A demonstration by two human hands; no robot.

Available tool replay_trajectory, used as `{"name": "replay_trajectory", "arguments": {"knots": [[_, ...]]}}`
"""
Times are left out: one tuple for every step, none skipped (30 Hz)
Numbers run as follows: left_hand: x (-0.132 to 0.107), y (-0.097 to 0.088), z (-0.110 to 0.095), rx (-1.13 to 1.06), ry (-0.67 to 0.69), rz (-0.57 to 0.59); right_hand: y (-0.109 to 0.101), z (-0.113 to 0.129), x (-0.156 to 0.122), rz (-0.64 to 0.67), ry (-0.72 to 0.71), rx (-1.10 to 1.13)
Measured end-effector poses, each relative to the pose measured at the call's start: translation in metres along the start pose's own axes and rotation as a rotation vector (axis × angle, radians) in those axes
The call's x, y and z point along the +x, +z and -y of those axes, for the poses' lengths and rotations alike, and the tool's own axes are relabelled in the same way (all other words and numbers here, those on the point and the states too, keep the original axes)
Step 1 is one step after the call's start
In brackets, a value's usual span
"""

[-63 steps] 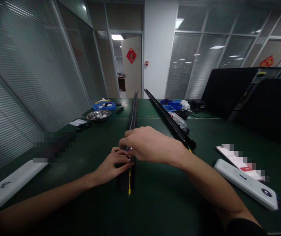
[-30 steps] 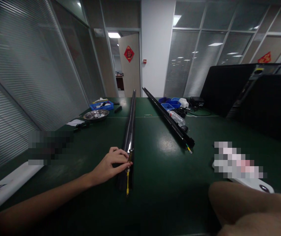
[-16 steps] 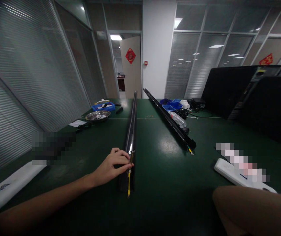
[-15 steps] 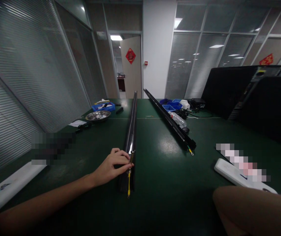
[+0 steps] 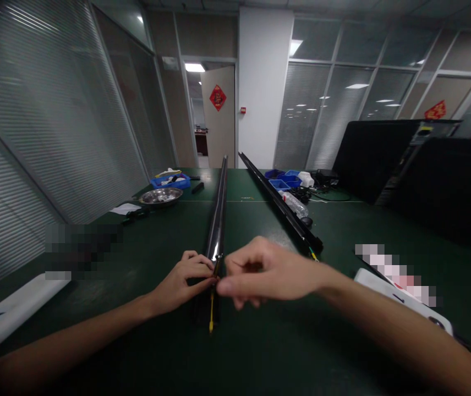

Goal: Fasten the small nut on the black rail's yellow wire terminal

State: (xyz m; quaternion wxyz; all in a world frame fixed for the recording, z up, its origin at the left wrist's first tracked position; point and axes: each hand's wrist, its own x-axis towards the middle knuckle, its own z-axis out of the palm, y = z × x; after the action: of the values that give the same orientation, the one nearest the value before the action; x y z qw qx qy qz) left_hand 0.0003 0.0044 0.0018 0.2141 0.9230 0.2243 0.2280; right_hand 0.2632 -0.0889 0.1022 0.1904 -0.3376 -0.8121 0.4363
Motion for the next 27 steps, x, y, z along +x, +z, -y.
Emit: {"name": "replay_trajectory", "arguments": {"knots": [[0.0, 0.0, -0.001, 0.006, 0.005, -0.002, 0.01, -0.015, 0.011, -0.167, 0.027, 0.051], [0.0, -0.001, -0.001, 0.009, 0.008, -0.006, 0.021, -0.031, 0.022, -0.335, 0.051, 0.055], [0.001, -0.001, -0.001, 0.009, 0.011, -0.009, 0.032, -0.047, 0.031, -0.458, 0.064, 0.044], [0.0, -0.001, -0.001, 0.005, 0.012, -0.009, 0.042, -0.061, 0.038, -0.506, 0.062, 0.041], [0.0, -0.002, -0.002, -0.001, 0.01, -0.007, 0.051, -0.072, 0.044, -0.514, 0.05, 0.069], [0.0, -0.002, -0.001, -0.008, 0.009, -0.003, 0.057, -0.08, 0.048, -0.5, 0.029, 0.106], [0.0, -0.002, -0.001, -0.017, 0.009, 0.002, 0.061, -0.084, 0.051, -0.486, -0.001, 0.123], [0.0, -0.002, -0.001, -0.028, 0.009, 0.006, 0.063, -0.087, 0.054, -0.488, -0.037, 0.119], [0.0, -0.002, -0.001, -0.038, 0.009, 0.007, 0.063, -0.087, 0.057, -0.485, -0.069, 0.096], [0.0, -0.001, -0.001, -0.048, 0.008, 0.006, 0.063, -0.087, 0.059, -0.489, -0.104, 0.068], [0.0, -0.001, 0.0, -0.055, 0.007, 0.004, 0.063, -0.086, 0.062, -0.499, -0.13, 0.037], [0.0, -0.001, 0.0, -0.058, 0.006, 0.0, 0.063, -0.086, 0.064, -0.525, -0.159, 0.02], [0.0, -0.001, 0.0, -0.057, 0.006, -0.004, 0.064, -0.087, 0.066, -0.555, -0.188, 0.023], [0.0, -0.001, 0.0, -0.053, 0.007, -0.005, 0.064, -0.088, 0.068, -0.567, -0.212, 0.024], [0.0, -0.001, -0.001, -0.047, 0.01, -0.005, 0.065, -0.089, 0.069, -0.581, -0.221, 0.014], [0.001, -0.001, -0.001, -0.041, 0.013, -0.001, 0.066, -0.091, 0.069, -0.595, -0.228, 0.002], [0.001, -0.001, -0.001, -0.036, 0.014, 0.002, 0.067, -0.092, 0.069, -0.601, -0.23, -0.012], [0.001, -0.001, 0.0, -0.032, 0.013, 0.007, 0.068, -0.093, 0.068, -0.609, -0.23, -0.026], [0.001, -0.001, 0.0, -0.029, 0.01, 0.01, 0.068, -0.094, 0.068, -0.614, -0.232, -0.038], [0.001, -0.001, 0.0, -0.026, 0.005, 0.013, 0.069, -0.094, 0.067, -0.618, -0.234, -0.047], [0.001, -0.001, 0.0, -0.024, 0.0, 0.015, 0.069, -0.094, 0.067, -0.622, -0.236, -0.057], [0.0, -0.001, 0.0, -0.024, -0.005, 0.016, 0.069, -0.094, 0.067, -0.629, -0.24, -0.067], [0.0, 0.0, 0.0, -0.023, -0.01, 0.015, 0.069, -0.095, 0.067, -0.634, -0.244, -0.075], [0.0, 0.0, 0.0, -0.023, -0.013, 0.014, 0.069, -0.095, 0.067, -0.634, -0.247, -0.081], [0.0, 0.0, 0.0, -0.023, -0.017, 0.012, 0.069, -0.095, 0.067, -0.63, -0.25, -0.081], [0.0, 0.0, -0.001, -0.023, -0.019, 0.01, 0.068, -0.096, 0.067, -0.622, -0.252, -0.076], [0.0, 0.0, -0.001, -0.022, -0.02, 0.01, 0.068, -0.096, 0.067, -0.613, -0.255, -0.067]]}}
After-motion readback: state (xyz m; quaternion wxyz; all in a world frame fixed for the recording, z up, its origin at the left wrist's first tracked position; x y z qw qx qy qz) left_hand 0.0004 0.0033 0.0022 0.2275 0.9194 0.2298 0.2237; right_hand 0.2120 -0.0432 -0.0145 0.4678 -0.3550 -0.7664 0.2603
